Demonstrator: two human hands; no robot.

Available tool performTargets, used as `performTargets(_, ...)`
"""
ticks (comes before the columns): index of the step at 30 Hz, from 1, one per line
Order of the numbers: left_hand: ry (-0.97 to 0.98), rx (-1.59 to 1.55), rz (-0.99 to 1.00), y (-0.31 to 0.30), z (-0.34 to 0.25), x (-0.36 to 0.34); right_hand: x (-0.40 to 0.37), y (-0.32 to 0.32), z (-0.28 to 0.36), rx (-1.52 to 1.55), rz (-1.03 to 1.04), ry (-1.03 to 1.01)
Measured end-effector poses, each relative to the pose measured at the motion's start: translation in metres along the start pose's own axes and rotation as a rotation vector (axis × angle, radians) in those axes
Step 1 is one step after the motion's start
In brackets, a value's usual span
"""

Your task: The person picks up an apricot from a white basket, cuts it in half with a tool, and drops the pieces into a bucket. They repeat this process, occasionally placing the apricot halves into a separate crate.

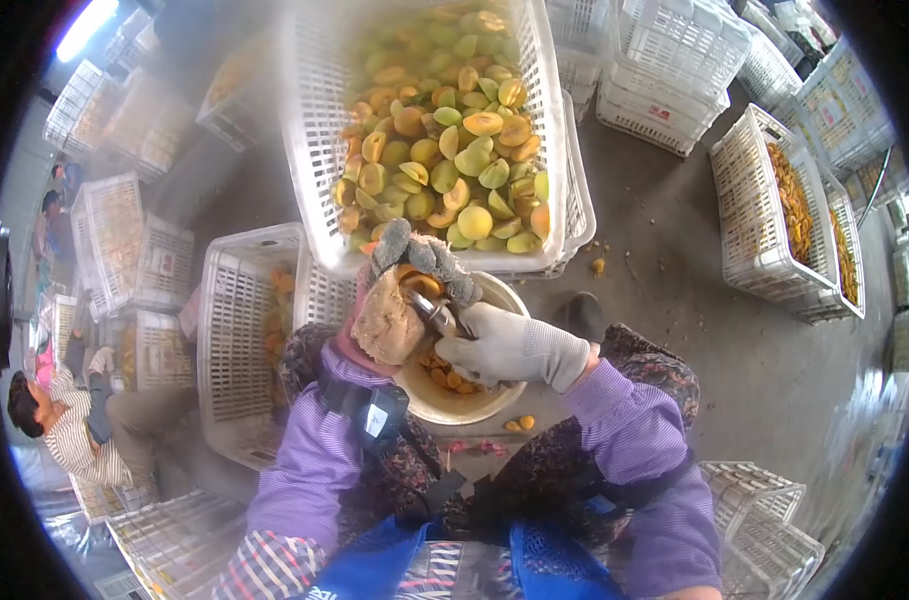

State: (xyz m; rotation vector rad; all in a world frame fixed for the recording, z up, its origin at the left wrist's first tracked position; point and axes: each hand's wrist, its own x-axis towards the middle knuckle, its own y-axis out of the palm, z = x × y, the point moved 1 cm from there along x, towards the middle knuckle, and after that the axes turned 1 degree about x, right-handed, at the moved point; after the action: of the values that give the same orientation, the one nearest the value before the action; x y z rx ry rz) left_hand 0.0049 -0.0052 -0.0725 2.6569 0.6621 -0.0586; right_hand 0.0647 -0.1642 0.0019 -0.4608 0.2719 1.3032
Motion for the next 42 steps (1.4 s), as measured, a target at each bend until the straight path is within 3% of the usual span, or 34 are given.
performTargets(1, 0.008, -0.006, -0.010, -0.002, -0.003, 0.003, -0.003, -0.003, 0.004, 0.133, 0.126, 0.104)
performTargets(2, 0.016, -0.008, -0.016, -0.005, -0.009, 0.008, -0.004, -0.001, -0.001, 0.148, 0.107, 0.048)
performTargets(5, -0.008, -0.127, -0.036, -0.033, -0.033, 0.015, -0.006, 0.006, -0.001, -0.141, 0.033, 0.228)
performTargets(6, -0.052, -0.248, -0.045, -0.046, -0.044, 0.014, 0.005, 0.015, -0.047, -0.495, 0.039, -0.097)
performTargets(7, 0.026, -0.128, -0.051, -0.062, -0.061, 0.007, 0.014, 0.024, -0.093, -0.872, -0.081, -0.415)
performTargets(8, 0.103, -0.009, -0.067, -0.075, -0.080, 0.000, 0.006, 0.025, -0.081, -0.931, -0.039, -0.239)
performTargets(10, 0.435, 1.003, -0.131, -0.110, -0.110, -0.023, 0.001, 0.026, -0.063, -0.964, 0.043, 0.067)
performTargets(11, 0.513, 1.532, -0.178, -0.139, -0.115, -0.027, 0.000, 0.025, -0.059, -1.011, 0.049, 0.055)
performTargets(14, 0.141, 1.433, -0.336, -0.169, -0.117, -0.025, -0.001, 0.026, -0.055, -1.085, 0.053, 0.025)
performTargets(17, 0.170, 1.600, -0.175, -0.118, -0.123, -0.016, 0.002, 0.023, -0.053, -1.017, 0.007, 0.041)
performTargets(19, 0.105, 1.512, 0.019, -0.095, -0.103, 0.007, 0.004, 0.021, -0.050, -0.971, -0.034, 0.096)
performTargets(21, -0.129, 1.873, 0.309, -0.025, -0.108, 0.027, 0.002, 0.015, -0.046, -0.989, -0.107, 0.101)
performTargets(24, -0.254, 1.975, 0.460, -0.020, -0.102, 0.049, -0.003, 0.007, -0.047, -0.980, -0.166, 0.054)
performTargets(27, 0.038, 2.060, 0.548, -0.037, -0.085, 0.059, -0.002, 0.005, -0.043, -0.931, -0.240, -0.002)
performTargets(30, 0.204, 1.583, 0.460, -0.055, -0.080, 0.056, 0.001, 0.001, -0.045, -0.832, -0.488, -0.182)
performTargets(33, -0.141, 1.318, 0.466, -0.035, -0.113, 0.038, 0.011, -0.004, -0.047, -0.544, -0.642, -0.435)
performTargets(34, -0.132, 1.070, 0.487, -0.041, -0.108, 0.030, 0.014, -0.006, -0.040, -0.422, -0.662, -0.519)
performTargets(37, -0.090, 0.436, 0.489, -0.066, -0.083, 0.009, 0.006, -0.004, -0.003, 0.152, -0.412, -0.156)
performTargets(38, -0.083, 0.304, 0.468, -0.066, -0.074, 0.007, 0.013, -0.001, -0.013, -0.076, -0.481, -0.302)
performTargets(41, -0.066, -0.071, 0.322, -0.036, -0.071, -0.012, 0.024, 0.017, -0.022, -0.322, -0.619, -0.521)
performTargets(42, -0.038, -0.124, 0.239, -0.027, -0.071, -0.017, 0.024, 0.018, -0.017, -0.408, -0.573, -0.485)
